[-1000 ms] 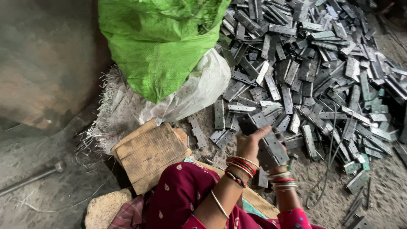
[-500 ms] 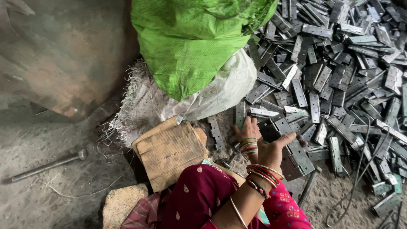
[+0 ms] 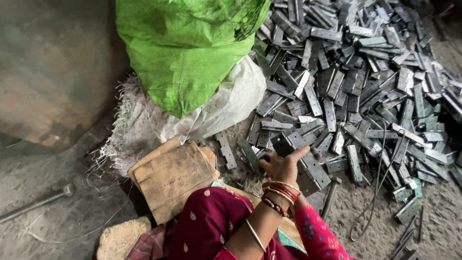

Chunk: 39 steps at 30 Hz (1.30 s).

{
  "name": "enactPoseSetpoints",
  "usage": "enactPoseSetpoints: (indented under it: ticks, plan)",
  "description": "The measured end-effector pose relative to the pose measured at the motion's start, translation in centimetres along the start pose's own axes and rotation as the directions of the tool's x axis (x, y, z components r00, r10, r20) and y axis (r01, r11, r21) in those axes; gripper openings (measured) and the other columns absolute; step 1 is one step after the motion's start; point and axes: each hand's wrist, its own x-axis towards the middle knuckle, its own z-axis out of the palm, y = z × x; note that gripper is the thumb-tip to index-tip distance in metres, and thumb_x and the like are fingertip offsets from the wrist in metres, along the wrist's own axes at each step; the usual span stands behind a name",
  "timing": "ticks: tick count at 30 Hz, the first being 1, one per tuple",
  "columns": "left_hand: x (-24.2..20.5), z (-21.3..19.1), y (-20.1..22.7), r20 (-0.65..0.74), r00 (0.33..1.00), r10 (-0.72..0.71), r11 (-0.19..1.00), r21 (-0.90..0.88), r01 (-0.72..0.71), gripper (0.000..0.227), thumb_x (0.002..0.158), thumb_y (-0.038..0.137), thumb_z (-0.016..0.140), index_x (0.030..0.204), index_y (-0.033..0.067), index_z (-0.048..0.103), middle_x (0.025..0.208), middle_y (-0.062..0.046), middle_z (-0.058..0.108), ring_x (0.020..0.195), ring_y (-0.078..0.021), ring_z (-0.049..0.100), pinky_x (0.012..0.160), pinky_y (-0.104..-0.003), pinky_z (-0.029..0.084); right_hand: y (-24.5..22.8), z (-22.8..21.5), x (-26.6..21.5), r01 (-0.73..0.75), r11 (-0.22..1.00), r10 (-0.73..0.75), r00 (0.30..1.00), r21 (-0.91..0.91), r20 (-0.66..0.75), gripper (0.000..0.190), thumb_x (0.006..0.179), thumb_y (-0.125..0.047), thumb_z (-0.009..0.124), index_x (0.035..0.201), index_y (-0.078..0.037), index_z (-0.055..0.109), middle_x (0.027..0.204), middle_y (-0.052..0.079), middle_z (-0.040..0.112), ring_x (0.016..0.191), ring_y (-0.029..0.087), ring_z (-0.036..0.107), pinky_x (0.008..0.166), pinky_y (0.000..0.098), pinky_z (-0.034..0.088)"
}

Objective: The person sits on the ground and repeatedly picks up small metal plates, aligns them, and uses a hammer to drive a pin or rivet through them. The assembled parts are then placed into a nearby bucket.

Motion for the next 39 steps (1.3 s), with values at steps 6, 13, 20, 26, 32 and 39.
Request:
enactPoseSetpoints:
  ticks: [6, 13, 20, 26, 32, 39]
  plan:
    - [0.7, 0.0, -0.1, 0.185, 0.981, -0.050, 0.936, -0.334, 0.110, 0.055, 0.063, 0.014, 0.086, 0.113, 0.0029, 0.064, 0.107, -0.012, 0.070, 0.093, -0.0253, 0.067, 0.083, -0.041, 0.057, 2.3, 0.8, -1.8, 0.020, 0.990, -0.023, 0.999, 0.142, 0.024, 0.058, 0.083, -0.022, 0.079, 0.134, -0.007, 0.055, 0.137, 0.016, 0.058, 0.124, 0.033, 0.056, 0.103, 0.0448, 0.047]
    - [1.8, -0.2, -0.8, 0.253, 0.967, 0.041, 0.900, -0.429, 0.074, 0.043, 0.068, 0.009, 0.085, 0.106, -0.0018, 0.066, 0.096, -0.012, 0.070, 0.078, -0.0237, 0.068, 0.069, -0.038, 0.060, 4.4, 0.5, -4.2, -0.022, 0.648, -0.005, 0.999, 0.762, 0.033, 0.062, 0.084, -0.015, 0.078, 0.140, -0.007, 0.054, 0.142, 0.014, 0.058, 0.130, 0.028, 0.054, 0.108, 0.0425, 0.043]
    - [2.1, -0.2, -1.0, 0.187, 0.981, -0.052, 0.914, -0.388, 0.122, 0.048, 0.066, 0.009, 0.084, 0.107, -0.0037, 0.063, 0.097, -0.013, 0.070, 0.078, -0.0253, 0.068, 0.072, -0.043, 0.059, 1.8, -11.2, -10.3, -0.119, 0.321, 0.482, 0.874, 0.940, -0.054, 0.036, 0.092, -0.005, 0.069, 0.128, 0.000, 0.069, 0.100, 0.010, 0.074, 0.078, 0.018, 0.065, 0.061, 0.0331, 0.052]
    - [3.4, -0.2, -2.7, 0.151, 0.988, 0.011, 0.934, -0.355, 0.044, 0.048, 0.066, 0.009, 0.085, 0.108, -0.0035, 0.066, 0.100, -0.011, 0.072, 0.087, -0.0239, 0.067, 0.078, -0.040, 0.056, 2.9, -15.3, -14.6, -0.110, 0.796, 0.426, 0.800, 0.595, -0.423, 0.025, 0.091, -0.011, 0.067, 0.112, -0.002, 0.056, 0.089, 0.014, 0.074, 0.068, 0.019, 0.071, 0.054, 0.0325, 0.057]
    - [4.4, -0.2, -4.2, 0.152, 0.976, 0.153, 0.974, -0.189, -0.124, 0.036, 0.067, 0.012, 0.084, 0.098, -0.0042, 0.077, 0.097, -0.007, 0.076, 0.083, -0.0187, 0.069, 0.078, -0.034, 0.054, 2.9, -10.5, -17.9, -0.632, 0.755, 0.646, 0.762, 0.178, -0.036, 0.030, 0.087, -0.024, 0.076, 0.106, -0.009, 0.059, 0.077, 0.021, 0.073, 0.070, 0.040, 0.071, 0.065, 0.0497, 0.055]
    - [3.6, -0.4, -5.6, 0.251, 0.968, 0.020, 0.991, -0.133, 0.014, 0.027, 0.067, 0.012, 0.084, 0.088, -0.0034, 0.076, 0.085, -0.011, 0.074, 0.072, -0.0230, 0.067, 0.068, -0.039, 0.054, 3.7, -8.9, -17.8, -0.466, 0.805, 0.577, 0.760, 0.368, -0.300, 0.036, 0.087, -0.027, 0.071, 0.111, -0.005, 0.055, 0.079, 0.025, 0.069, 0.075, 0.047, 0.067, 0.064, 0.0542, 0.051]
